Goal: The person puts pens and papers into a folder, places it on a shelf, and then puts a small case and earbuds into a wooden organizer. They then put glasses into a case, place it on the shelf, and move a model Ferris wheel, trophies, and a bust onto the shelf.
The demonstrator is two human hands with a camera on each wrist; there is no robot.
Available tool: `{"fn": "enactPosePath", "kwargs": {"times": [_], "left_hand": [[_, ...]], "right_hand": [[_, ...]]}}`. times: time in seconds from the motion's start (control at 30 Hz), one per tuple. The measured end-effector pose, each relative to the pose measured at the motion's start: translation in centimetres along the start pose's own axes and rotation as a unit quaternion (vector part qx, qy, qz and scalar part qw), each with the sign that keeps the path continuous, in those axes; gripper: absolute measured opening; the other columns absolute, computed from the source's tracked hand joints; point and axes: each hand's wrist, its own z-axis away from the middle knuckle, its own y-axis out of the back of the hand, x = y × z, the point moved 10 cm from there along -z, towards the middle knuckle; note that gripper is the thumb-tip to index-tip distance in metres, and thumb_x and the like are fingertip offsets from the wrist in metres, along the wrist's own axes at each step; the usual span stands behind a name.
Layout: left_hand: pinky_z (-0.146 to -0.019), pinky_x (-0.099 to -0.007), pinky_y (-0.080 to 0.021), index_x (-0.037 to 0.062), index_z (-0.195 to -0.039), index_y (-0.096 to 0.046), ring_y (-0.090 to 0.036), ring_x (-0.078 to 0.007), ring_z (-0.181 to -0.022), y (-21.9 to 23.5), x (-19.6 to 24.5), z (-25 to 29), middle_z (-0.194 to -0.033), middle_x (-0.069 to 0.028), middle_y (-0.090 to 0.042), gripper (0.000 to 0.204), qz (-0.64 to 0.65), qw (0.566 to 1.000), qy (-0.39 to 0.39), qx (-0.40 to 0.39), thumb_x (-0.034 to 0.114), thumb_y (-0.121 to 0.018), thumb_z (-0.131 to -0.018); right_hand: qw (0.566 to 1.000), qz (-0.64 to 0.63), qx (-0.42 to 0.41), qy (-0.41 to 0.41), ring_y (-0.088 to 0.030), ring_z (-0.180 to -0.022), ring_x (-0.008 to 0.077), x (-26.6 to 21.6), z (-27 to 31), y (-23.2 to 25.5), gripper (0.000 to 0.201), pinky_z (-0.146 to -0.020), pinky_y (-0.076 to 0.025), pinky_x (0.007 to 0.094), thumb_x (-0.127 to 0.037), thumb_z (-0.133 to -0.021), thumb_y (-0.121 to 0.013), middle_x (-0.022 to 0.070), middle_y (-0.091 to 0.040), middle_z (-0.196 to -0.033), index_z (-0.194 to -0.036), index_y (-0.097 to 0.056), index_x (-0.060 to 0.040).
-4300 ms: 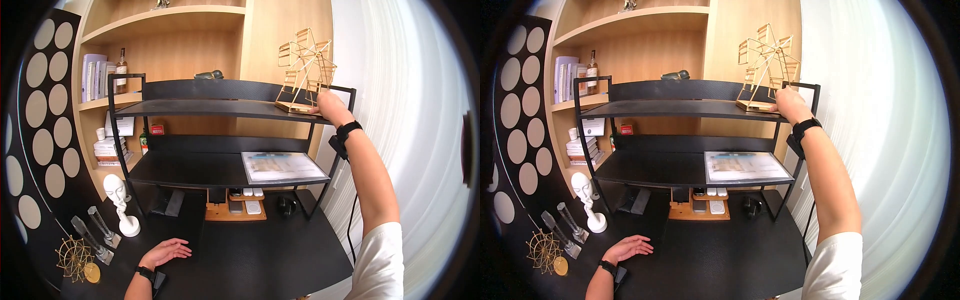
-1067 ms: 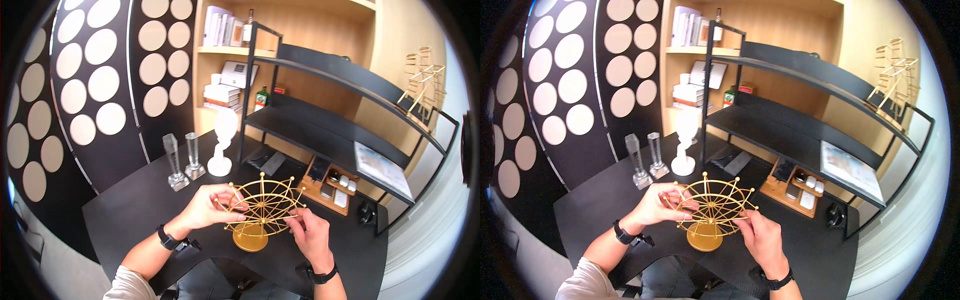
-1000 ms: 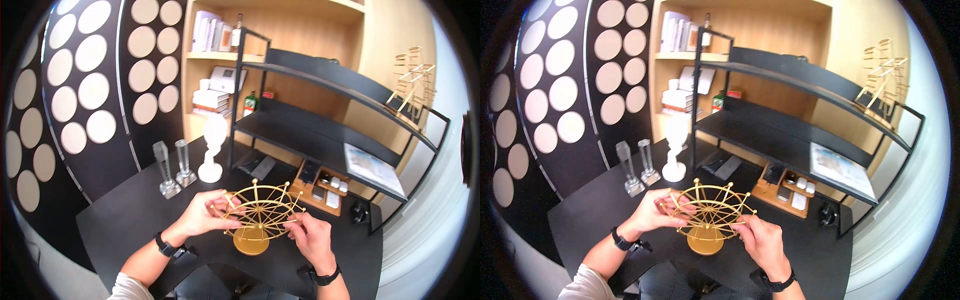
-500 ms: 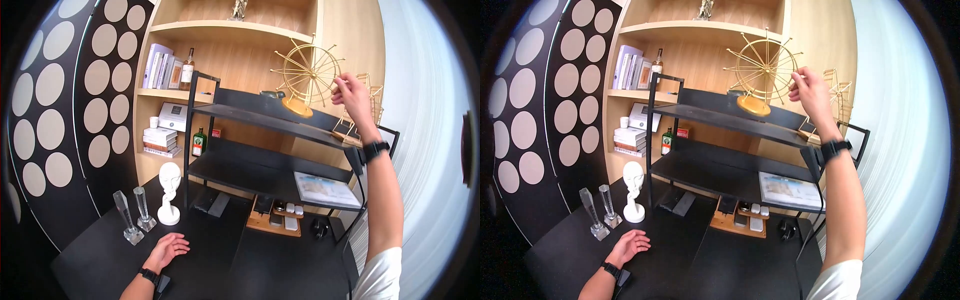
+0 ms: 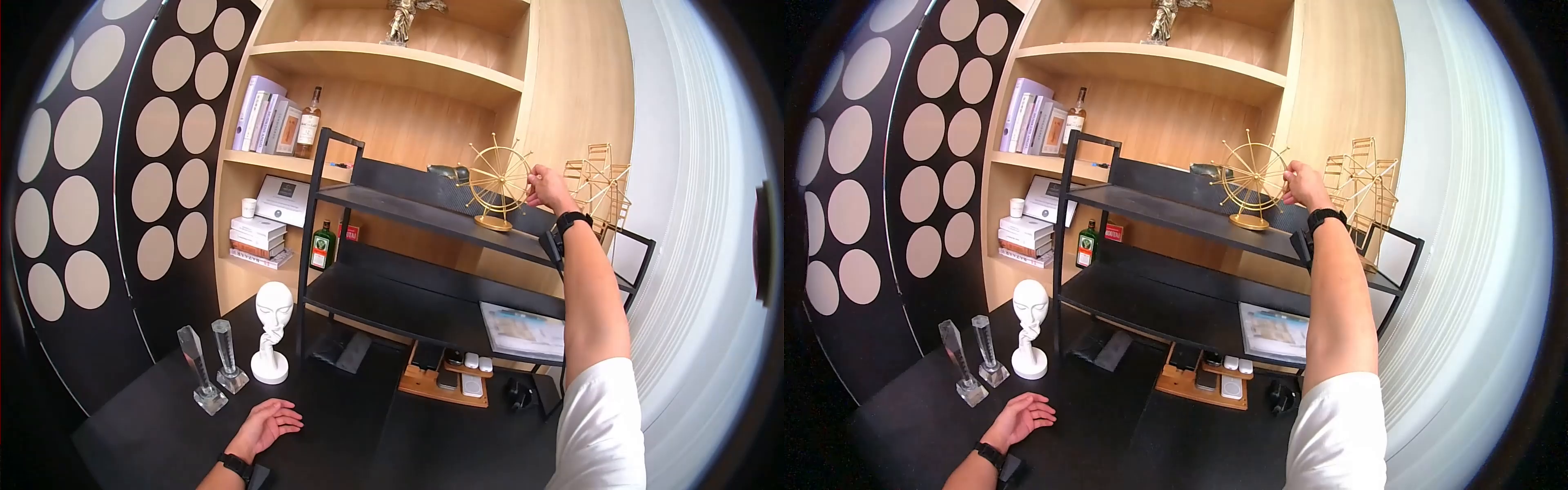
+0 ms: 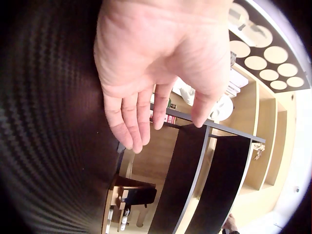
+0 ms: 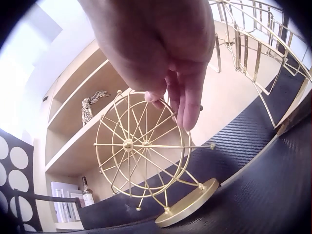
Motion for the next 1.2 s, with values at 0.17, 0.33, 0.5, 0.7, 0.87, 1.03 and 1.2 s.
{"fn": "enactPosePath", "kwargs": {"times": [0.17,0.33,0.5,0.7,0.87,1.03,1.2], "left_hand": [[-0.095,-0.0484,-0.059,-0.0046,-0.122,-0.061,-0.072,-0.0383,-0.105,0.1,-0.1,-0.1,-0.110,-0.0271,-0.071,0.031,0.004,1.000,0.009,0.003,0.022,-0.054,-0.108],[-0.096,-0.0478,-0.059,-0.0043,-0.122,-0.061,-0.072,-0.0376,-0.105,-0.4,0.1,0.1,-0.110,-0.0264,-0.071,0.031,0.002,1.000,0.008,0.000,0.023,-0.054,-0.109],[-0.098,-0.0467,-0.058,-0.0011,-0.126,-0.062,-0.072,-0.0356,-0.109,0.4,-0.4,-0.3,-0.114,-0.0227,-0.073,0.032,0.005,1.000,0.023,-0.017,0.025,-0.056,-0.109],[-0.101,-0.0446,-0.058,-0.0028,-0.127,-0.062,-0.073,-0.0308,-0.109,0.7,-0.8,-0.5,-0.116,-0.0212,-0.073,0.031,-0.026,0.999,0.023,-0.003,0.022,-0.051,-0.111],[-0.100,-0.0423,-0.059,-0.0037,-0.122,-0.061,-0.074,-0.0290,-0.106,0.1,-0.4,-0.1,-0.113,-0.0215,-0.072,0.029,-0.041,0.999,-0.005,-0.021,0.022,-0.051,-0.111],[-0.098,-0.0409,-0.060,-0.0025,-0.118,-0.062,-0.074,-0.0278,-0.103,-0.4,-0.3,0.4,-0.111,-0.0207,-0.072,0.024,-0.051,0.999,-0.013,0.005,0.019,-0.057,-0.109],[-0.077,-0.0314,-0.062,-0.0006,-0.111,-0.066,-0.075,-0.0222,-0.084,1.5,4.6,3.8,-0.099,-0.0148,-0.074,0.018,-0.195,0.956,-0.085,0.200,0.013,-0.056,-0.106]], "right_hand": [[0.998,-0.001,-0.029,-0.053,-0.073,-0.067,0.0243,2.9,-1.1,-0.3,0.017,-0.058,-0.064,0.0360,-0.015,-0.109,-0.054,0.0161,-0.069,-0.083,-0.113,-0.059,0.0001],[0.997,-0.012,-0.045,-0.056,-0.073,-0.066,0.0246,3.6,-0.7,-0.1,0.023,-0.054,-0.063,0.0373,-0.022,-0.108,-0.059,0.0162,-0.070,-0.087,-0.119,-0.059,-0.0018],[0.969,0.143,0.148,0.138,-0.066,-0.062,0.0174,0.5,1.4,5.7,0.034,-0.062,-0.055,0.0335,-0.028,-0.100,-0.070,0.0104,-0.073,-0.087,-0.126,-0.063,-0.0075],[0.960,-0.269,-0.021,0.078,-0.040,-0.042,0.0004,-8.0,26.9,-5.2,0.036,-0.038,-0.025,0.0183,-0.040,-0.109,-0.054,-0.0029,-0.058,-0.061,-0.102,-0.065,-0.0065],[0.839,-0.433,-0.233,-0.232,-0.044,-0.040,0.0064,2.6,46.5,-22.8,0.031,-0.037,-0.031,0.0210,-0.034,-0.108,-0.059,-0.0003,-0.057,-0.056,-0.094,-0.066,-0.0080],[0.783,-0.468,-0.253,-0.323,-0.046,-0.044,0.0056,11.3,53.0,-30.2,0.026,-0.040,-0.031,0.0209,-0.032,-0.109,-0.058,-0.0024,-0.058,-0.060,-0.097,-0.066,-0.0103],[0.813,-0.469,-0.229,-0.257,-0.047,-0.044,0.0044,14.1,53.1,-31.7,0.023,-0.039,-0.032,0.0197,-0.026,-0.109,-0.058,-0.0006,-0.061,-0.062,-0.096,-0.067,-0.0086]]}}
